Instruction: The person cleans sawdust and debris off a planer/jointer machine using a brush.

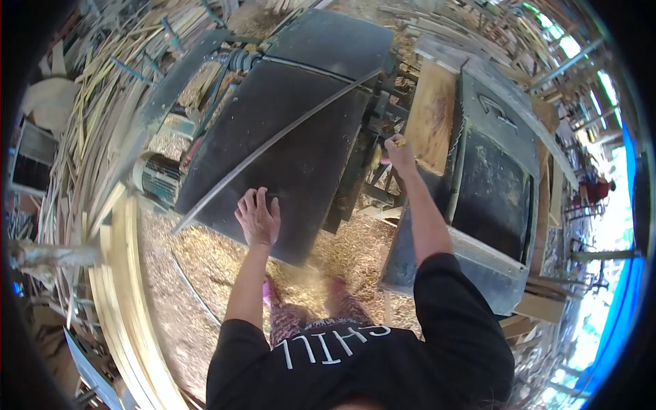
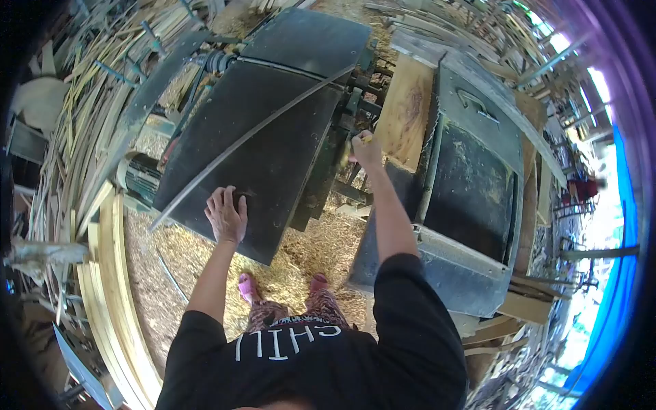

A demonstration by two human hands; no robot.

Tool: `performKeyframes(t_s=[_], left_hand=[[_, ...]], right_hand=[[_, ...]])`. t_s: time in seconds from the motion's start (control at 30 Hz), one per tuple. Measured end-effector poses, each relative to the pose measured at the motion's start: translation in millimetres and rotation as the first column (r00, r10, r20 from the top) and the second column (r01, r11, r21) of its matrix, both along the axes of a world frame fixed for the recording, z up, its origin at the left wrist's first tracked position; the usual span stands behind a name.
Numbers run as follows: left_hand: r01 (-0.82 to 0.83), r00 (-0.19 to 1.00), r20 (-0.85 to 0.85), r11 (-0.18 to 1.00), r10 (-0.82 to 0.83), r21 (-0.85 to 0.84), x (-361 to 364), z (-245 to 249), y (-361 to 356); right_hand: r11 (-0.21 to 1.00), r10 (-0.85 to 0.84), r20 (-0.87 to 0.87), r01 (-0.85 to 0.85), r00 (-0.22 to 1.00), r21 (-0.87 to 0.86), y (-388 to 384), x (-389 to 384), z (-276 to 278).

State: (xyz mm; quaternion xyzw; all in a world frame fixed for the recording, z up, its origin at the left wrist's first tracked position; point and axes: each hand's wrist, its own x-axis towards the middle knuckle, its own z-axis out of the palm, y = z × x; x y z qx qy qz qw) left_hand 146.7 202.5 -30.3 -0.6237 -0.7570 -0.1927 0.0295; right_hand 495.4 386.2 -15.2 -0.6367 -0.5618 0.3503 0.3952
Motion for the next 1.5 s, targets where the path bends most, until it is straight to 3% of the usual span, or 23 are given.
performKeyframes(t_s=[0.03,0.07,0.1,0.2,0.23,0.3,0.33,0.5,0.6,0.67,0.77,0.9,0.97,1.03,1.1,1.13,1.17,1.23,1.27,1.33,1.37,1.43,1.5], left_hand=[[0.002,1.0,-0.004,1.0,-0.002,0.01,-1,-1,0],[0.01,1.0,-0.015,1.0,-0.009,0.027,-1,1,0],[0.035,0.999,-0.014,0.999,-0.035,0.03,-3,2,-1],[0.021,1.0,0.021,1.0,-0.021,0.011,-1,4,0],[0.028,0.999,0.021,1.0,-0.028,0.014,-1,4,1],[0.024,1.0,0.0,1.0,-0.024,0.004,-1,2,0],[0.031,0.999,-0.006,1.0,-0.031,-0.003,-2,2,0],[0.021,1.0,0.012,1.0,-0.022,0.011,-2,1,1],[0.025,1.0,0.004,1.0,-0.025,0.014,-2,1,0],[0.021,1.0,0.0,1.0,-0.021,0.021,-2,0,1],[0.021,1.0,-0.011,1.0,-0.02,0.018,-2,-3,-1],[0.007,1.0,-0.009,1.0,-0.007,-0.011,0,-1,1],[0.005,1.0,-0.023,1.0,-0.005,-0.005,-1,-1,2],[0.016,1.0,-0.024,1.0,-0.016,0.004,2,-1,1],[-0.002,0.999,-0.049,1.0,0.002,0.004,2,-1,1],[-0.004,0.999,-0.044,1.0,0.004,-0.002,2,-1,2],[-0.003,0.999,-0.044,1.0,0.003,-0.001,3,-1,2],[0.002,0.999,-0.051,1.0,-0.002,0.003,2,-2,1],[0.006,0.998,-0.059,1.0,-0.006,0.001,2,-1,2],[-0.006,0.998,-0.062,1.0,0.006,-0.004,3,-2,1],[0.003,0.998,-0.065,1.0,-0.003,-0.013,4,-2,1],[-0.004,0.997,-0.079,1.0,0.005,0.011,3,-3,1],[-0.002,0.997,-0.077,1.0,0.003,0.003,3,-3,0]], right_hand=[[0.985,0.12,0.207,-0.091,0.971,-0.144,-1,4,6],[0.925,0.094,0.119,-0.043,0.988,-0.377,-13,-6,42],[0.927,0.069,0.12,-0.019,0.99,-0.374,-18,-12,46],[0.972,-0.024,0.12,-0.005,0.992,0.235,-11,-32,44],[0.971,-0.032,0.12,0.002,0.992,0.238,-8,-41,33],[0.874,0.066,0.345,-0.221,0.936,0.433,-8,-55,13],[0.857,0.078,0.522,-0.324,0.85,0.4,-16,-61,8],[0.918,0.291,0.558,-0.391,0.777,0.066,-80,-51,11],[0.684,0.555,0.489,-0.704,0.673,0.193,-107,-41,17],[0.746,0.629,0.443,-0.656,0.638,-0.115,-116,-40,66],[0.834,0.453,0.425,-0.541,0.784,0.109,-79,-34,56],[0.863,0.357,0.485,-0.48,0.799,0.156,-63,-45,8],[0.728,0.506,0.565,-0.674,0.652,0.124,-92,-52,14],[0.695,0.633,0.506,-0.718,0.586,-0.037,-118,-48,49],[0.71,0.704,0.184,-0.673,0.686,-0.208,-132,-45,91],[0.805,0.592,0.116,-0.593,0.798,-0.026,-123,-34,75],[0.806,0.59,0.117,-0.592,0.799,-0.025,-111,-31,72],[0.975,0.142,0.246,-0.179,0.959,0.132,-84,-30,61],[0.976,0.139,0.237,-0.173,0.961,0.131,-68,-31,39],[0.959,-0.144,-0.062,0.155,0.988,0.237,-49,-37,-13],[0.96,-0.153,-0.063,0.164,0.986,0.228,-57,-44,-19],[0.953,-0.25,-0.526,0.302,0.813,0.015,-90,-60,-31],[0.963,-0.266,-0.527,0.244,0.807,-0.112,-136,-61,-33]])
